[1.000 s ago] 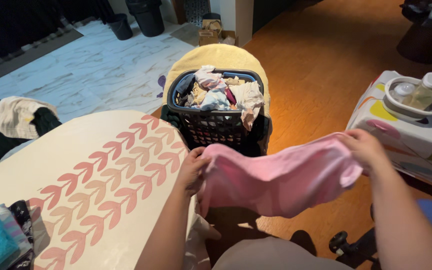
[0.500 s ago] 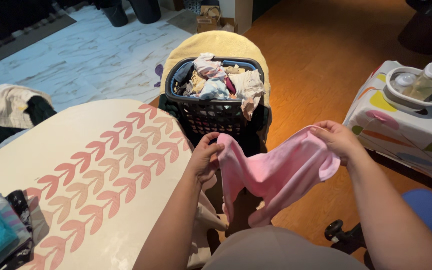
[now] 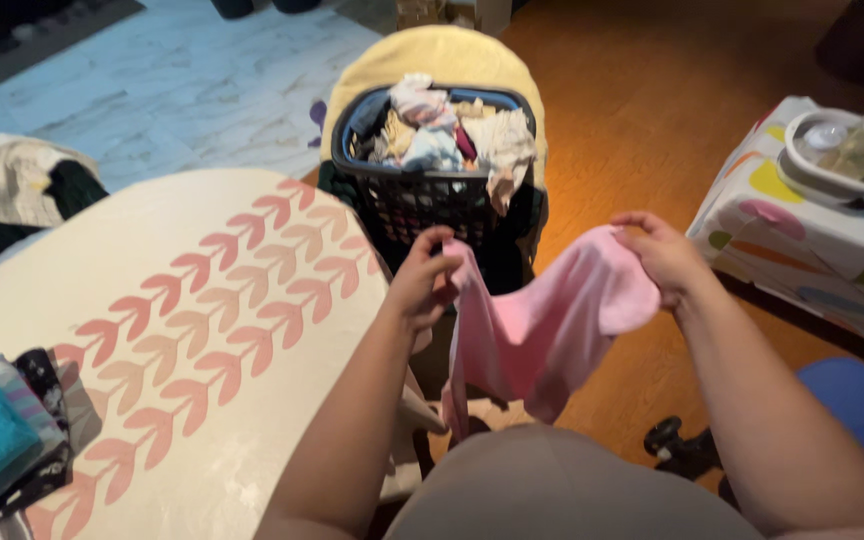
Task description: The person picks up several baby clothing items and towels from a laundry basket, spreads them on a table, and folds them into neat rectangles before stacking them together.
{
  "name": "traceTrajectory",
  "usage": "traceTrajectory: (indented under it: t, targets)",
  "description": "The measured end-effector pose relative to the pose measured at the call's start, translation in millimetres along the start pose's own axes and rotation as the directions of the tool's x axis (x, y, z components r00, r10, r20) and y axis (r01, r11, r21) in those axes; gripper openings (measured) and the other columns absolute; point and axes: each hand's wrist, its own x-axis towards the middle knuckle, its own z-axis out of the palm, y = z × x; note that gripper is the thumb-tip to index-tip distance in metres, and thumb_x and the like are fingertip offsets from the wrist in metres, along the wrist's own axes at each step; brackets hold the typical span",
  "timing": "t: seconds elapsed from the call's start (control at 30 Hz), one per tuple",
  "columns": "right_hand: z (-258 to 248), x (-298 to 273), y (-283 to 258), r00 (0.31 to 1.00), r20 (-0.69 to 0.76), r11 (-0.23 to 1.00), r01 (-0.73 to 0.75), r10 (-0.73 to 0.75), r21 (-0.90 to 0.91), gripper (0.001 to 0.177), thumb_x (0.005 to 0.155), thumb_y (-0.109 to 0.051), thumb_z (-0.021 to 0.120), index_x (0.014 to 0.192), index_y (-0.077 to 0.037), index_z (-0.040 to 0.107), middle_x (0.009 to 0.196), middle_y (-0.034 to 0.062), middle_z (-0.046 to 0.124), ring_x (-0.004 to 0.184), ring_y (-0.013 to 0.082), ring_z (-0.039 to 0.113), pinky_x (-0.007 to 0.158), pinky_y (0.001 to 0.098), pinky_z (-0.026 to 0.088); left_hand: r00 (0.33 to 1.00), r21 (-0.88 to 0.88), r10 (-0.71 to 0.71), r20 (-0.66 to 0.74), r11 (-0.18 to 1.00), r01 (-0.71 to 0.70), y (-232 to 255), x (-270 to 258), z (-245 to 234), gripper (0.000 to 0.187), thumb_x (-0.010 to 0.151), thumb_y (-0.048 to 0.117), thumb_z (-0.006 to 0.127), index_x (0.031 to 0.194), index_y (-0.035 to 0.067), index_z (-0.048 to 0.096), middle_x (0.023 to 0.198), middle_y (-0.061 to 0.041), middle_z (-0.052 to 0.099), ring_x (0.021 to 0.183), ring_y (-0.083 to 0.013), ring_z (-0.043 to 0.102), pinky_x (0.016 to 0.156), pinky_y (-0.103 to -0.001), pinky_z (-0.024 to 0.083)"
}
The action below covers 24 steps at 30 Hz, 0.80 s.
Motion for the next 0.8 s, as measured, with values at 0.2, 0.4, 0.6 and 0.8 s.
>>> traceTrajectory:
  t: [0.2,0.4,0.6,0.8]
  targets:
    - [-6,15,1,0.99,0.028,0.989,0.136,-0.135,-0.063,0.018,0.1,-0.001,0.061,0.117,-0.008,0.064,0.108,0.0053,0.069,0.091,0.0167,0.07,0.076,0.0325,0.06,0.974,0.307,0.223,0.037,0.925,-0.223,-6,38,-27,0.041,0.082,-0.011,0.062,0.117,0.012,0.061,0.092,-0.004,0.063,0.069,-0.0146,0.061,0.055,-0.03,0.05]
    - [-25,-3,12,0.991,-0.034,0.978,0.126,-0.133,-0.164,0.016,0.102,0.0,0.06,0.116,-0.006,0.067,0.111,0.0067,0.071,0.094,0.0168,0.071,0.079,0.0322,0.06,0.982,0.481,0.151,-0.111,0.873,-0.08,3,1,-50,0.033,0.085,-0.007,0.06,0.114,0.008,0.064,0.094,-0.003,0.065,0.075,-0.0115,0.061,0.065,-0.026,0.051]
    - [-47,-13,30,0.988,-0.143,0.986,0.035,-0.058,-0.161,0.02,0.103,-0.003,0.061,0.121,-0.004,0.069,0.111,0.0074,0.073,0.093,0.0174,0.071,0.077,0.0306,0.061,0.966,0.567,0.18,-0.184,0.822,-0.045,1,-22,-70,0.028,0.087,-0.002,0.063,0.114,0.005,0.069,0.096,-0.005,0.068,0.077,-0.0114,0.063,0.069,-0.026,0.053]
    - [-36,-34,34,0.991,-0.092,0.993,-0.085,0.093,0.082,0.025,0.103,-0.005,0.065,0.127,-0.002,0.071,0.107,0.0088,0.074,0.084,0.0112,0.07,0.071,0.0207,0.055,0.95,0.614,0.297,-0.092,0.768,-0.181,-17,-29,-55,0.027,0.086,-0.005,0.066,0.111,0.005,0.071,0.105,-0.003,0.073,0.087,-0.0088,0.069,0.078,-0.025,0.059]
